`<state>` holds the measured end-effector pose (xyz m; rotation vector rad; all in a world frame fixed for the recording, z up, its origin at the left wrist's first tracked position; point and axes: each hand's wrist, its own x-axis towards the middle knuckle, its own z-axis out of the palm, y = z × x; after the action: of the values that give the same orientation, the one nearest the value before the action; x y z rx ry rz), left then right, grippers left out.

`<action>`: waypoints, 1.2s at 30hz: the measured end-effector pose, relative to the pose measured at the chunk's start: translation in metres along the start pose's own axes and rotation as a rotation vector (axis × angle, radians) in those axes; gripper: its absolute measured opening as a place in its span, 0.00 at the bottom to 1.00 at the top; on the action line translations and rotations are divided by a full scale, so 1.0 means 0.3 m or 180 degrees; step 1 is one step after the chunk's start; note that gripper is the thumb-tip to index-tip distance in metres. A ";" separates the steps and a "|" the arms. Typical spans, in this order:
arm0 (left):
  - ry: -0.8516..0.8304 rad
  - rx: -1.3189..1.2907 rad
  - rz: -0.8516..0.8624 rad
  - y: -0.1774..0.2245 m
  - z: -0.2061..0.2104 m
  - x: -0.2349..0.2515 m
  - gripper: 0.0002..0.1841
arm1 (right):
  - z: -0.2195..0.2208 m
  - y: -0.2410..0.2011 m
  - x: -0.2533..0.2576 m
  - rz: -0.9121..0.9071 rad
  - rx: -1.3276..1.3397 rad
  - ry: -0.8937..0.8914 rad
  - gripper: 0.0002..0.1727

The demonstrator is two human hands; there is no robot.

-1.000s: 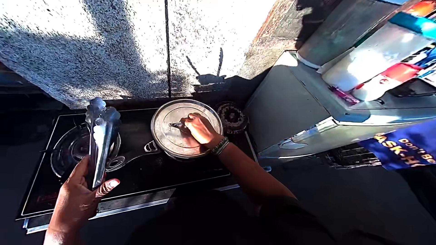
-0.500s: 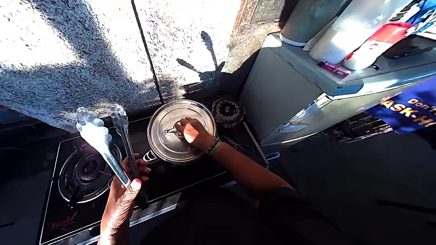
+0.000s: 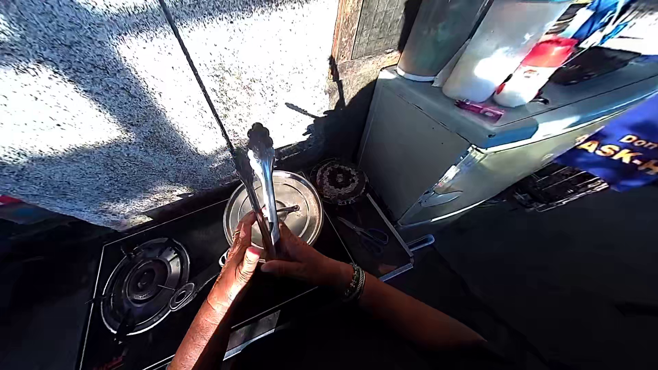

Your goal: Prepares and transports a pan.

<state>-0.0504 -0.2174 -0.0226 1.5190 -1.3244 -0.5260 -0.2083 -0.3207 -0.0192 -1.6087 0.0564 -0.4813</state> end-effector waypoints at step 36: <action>-0.0801 0.2170 -0.2754 0.010 -0.147 -0.337 0.17 | -0.407 -0.222 -0.115 -0.0420 -0.3909 0.0043 0.34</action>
<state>-0.0457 -0.1073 -0.0310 2.6920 -1.0124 -0.8701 -0.2975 -0.4175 0.0378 -2.8216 0.3017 -0.5998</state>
